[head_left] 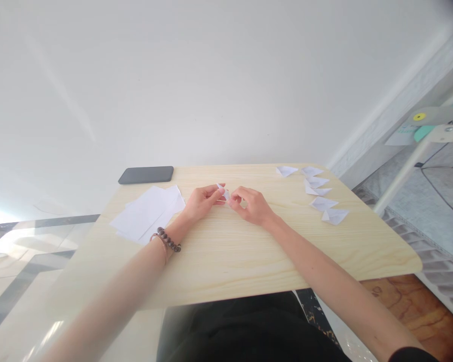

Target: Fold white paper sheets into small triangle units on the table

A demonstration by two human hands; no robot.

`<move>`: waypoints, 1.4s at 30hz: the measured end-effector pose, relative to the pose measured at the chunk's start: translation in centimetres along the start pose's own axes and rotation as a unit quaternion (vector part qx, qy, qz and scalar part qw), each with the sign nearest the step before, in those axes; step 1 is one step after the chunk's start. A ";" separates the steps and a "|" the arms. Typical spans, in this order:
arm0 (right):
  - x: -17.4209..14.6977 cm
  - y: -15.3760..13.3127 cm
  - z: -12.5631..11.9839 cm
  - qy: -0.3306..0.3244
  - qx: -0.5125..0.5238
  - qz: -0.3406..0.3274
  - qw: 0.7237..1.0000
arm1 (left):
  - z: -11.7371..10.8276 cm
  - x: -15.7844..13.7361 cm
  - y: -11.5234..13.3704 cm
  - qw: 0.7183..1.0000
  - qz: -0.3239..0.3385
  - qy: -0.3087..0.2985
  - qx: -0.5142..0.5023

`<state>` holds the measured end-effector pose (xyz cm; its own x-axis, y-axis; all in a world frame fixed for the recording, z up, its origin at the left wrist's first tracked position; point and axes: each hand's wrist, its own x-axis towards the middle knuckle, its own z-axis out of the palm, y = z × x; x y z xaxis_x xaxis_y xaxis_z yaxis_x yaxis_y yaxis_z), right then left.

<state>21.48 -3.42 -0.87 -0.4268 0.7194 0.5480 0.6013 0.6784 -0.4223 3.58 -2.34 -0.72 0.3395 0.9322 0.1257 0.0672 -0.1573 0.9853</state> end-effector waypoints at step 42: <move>0.1 0.5 0.2 -0.133 0.179 0.092 0.970 | -0.3 -0.2 0.1 0.996 -0.033 -0.075 0.043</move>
<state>21.61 -3.00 -1.14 -0.5218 0.8146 0.2534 0.4310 0.5081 -0.7457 3.21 -2.47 -0.65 0.4672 0.8834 0.0355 0.1725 -0.1305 0.9763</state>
